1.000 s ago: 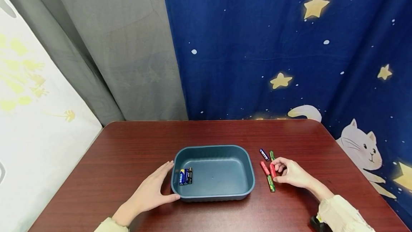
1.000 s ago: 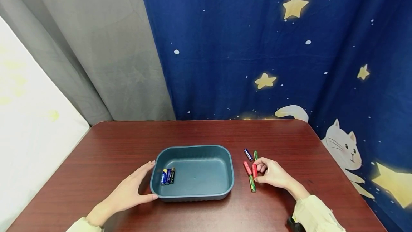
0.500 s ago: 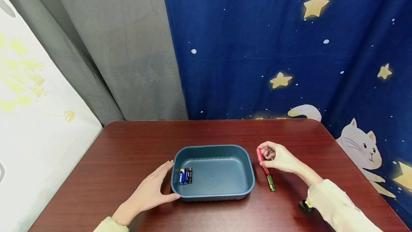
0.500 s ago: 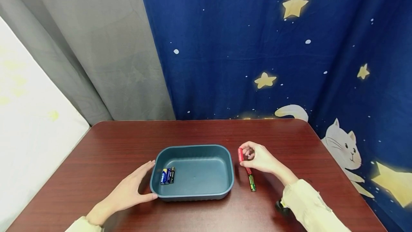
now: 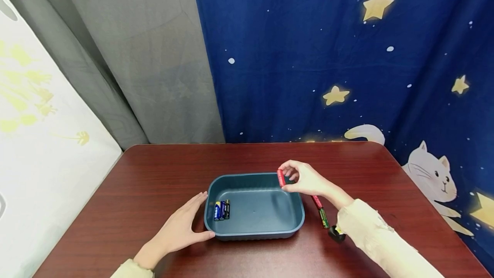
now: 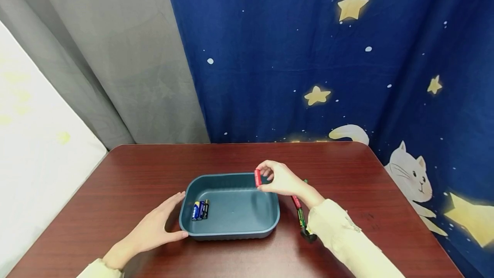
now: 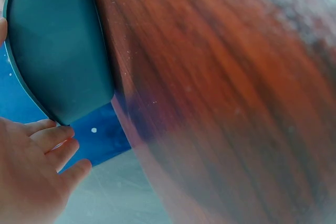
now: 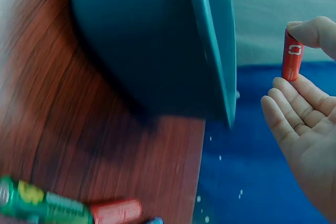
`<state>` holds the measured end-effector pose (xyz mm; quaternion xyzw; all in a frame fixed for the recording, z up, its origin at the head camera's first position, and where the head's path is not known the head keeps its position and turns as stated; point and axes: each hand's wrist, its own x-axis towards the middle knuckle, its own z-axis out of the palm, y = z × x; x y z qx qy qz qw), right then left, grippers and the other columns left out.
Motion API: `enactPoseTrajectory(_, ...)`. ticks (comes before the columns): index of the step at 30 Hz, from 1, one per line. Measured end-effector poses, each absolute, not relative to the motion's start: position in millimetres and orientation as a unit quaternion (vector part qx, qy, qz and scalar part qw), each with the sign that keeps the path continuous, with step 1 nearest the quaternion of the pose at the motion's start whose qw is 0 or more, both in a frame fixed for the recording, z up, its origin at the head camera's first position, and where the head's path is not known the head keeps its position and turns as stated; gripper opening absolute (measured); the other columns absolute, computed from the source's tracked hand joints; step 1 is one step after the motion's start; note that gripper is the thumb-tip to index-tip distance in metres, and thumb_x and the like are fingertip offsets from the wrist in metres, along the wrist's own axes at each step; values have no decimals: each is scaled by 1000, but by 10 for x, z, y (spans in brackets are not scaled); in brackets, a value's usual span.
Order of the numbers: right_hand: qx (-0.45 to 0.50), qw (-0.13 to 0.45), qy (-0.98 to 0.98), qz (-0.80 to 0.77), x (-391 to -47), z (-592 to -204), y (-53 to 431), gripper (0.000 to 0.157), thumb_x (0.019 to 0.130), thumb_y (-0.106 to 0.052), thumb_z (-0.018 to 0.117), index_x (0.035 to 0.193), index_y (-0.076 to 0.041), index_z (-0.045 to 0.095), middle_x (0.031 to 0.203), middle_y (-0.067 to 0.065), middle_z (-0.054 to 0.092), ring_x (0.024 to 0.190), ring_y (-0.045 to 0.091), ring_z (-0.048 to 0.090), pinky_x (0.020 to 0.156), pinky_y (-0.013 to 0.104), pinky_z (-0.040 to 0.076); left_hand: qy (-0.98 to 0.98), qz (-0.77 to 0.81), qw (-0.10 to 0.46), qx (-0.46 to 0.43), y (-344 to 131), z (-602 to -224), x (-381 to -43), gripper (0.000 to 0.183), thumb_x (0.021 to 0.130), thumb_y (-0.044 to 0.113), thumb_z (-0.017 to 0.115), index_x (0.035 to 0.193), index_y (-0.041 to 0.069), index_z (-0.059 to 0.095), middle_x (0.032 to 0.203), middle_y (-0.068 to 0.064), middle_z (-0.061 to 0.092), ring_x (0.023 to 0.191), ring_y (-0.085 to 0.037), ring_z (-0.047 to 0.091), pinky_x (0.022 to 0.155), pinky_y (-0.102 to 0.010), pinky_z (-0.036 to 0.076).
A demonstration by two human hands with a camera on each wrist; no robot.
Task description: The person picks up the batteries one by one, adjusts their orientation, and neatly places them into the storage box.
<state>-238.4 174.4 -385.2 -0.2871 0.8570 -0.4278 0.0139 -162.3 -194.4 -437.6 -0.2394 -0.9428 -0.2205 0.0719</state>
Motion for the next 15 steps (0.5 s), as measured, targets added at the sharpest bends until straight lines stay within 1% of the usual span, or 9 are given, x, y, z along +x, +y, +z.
enactPoseTrajectory(5,-297,21,856,-423,-2406,-3877,1572,43,68,-15,77,106,-6,57,90,1,60,87,25,57,74,38,51,-942,-224,68,-241,-1939,-4370,-1624,91,67,57,70,138,9,38,141,-7,39,129,-23,36,96,-46,38)
enactPoseTrajectory(8,-303,26,851,-429,-2417,-3903,1481,43,68,-14,76,106,-5,58,91,3,60,89,28,57,75,43,50,-942,-223,68,-240,-1939,-4369,-1626,91,67,57,70,138,9,38,141,-7,39,129,-23,36,96,-46,38)
enactPoseTrajectory(11,-311,28,847,-430,-2429,-3939,1387,42,69,-14,76,106,-4,58,90,3,59,88,28,57,75,43,50,-943,-224,67,-239,-1939,-4365,-1625,91,67,57,70,138,9,38,141,-7,39,128,-23,36,96,-47,38)
enactPoseTrajectory(15,-325,27,844,-425,-2431,-3991,1254,42,69,-14,76,105,-3,58,89,3,60,87,27,57,73,41,51,-943,-224,63,-237,-1939,-4358,-1621,91,68,57,70,138,8,38,141,-8,38,128,-23,36,95,-47,38)
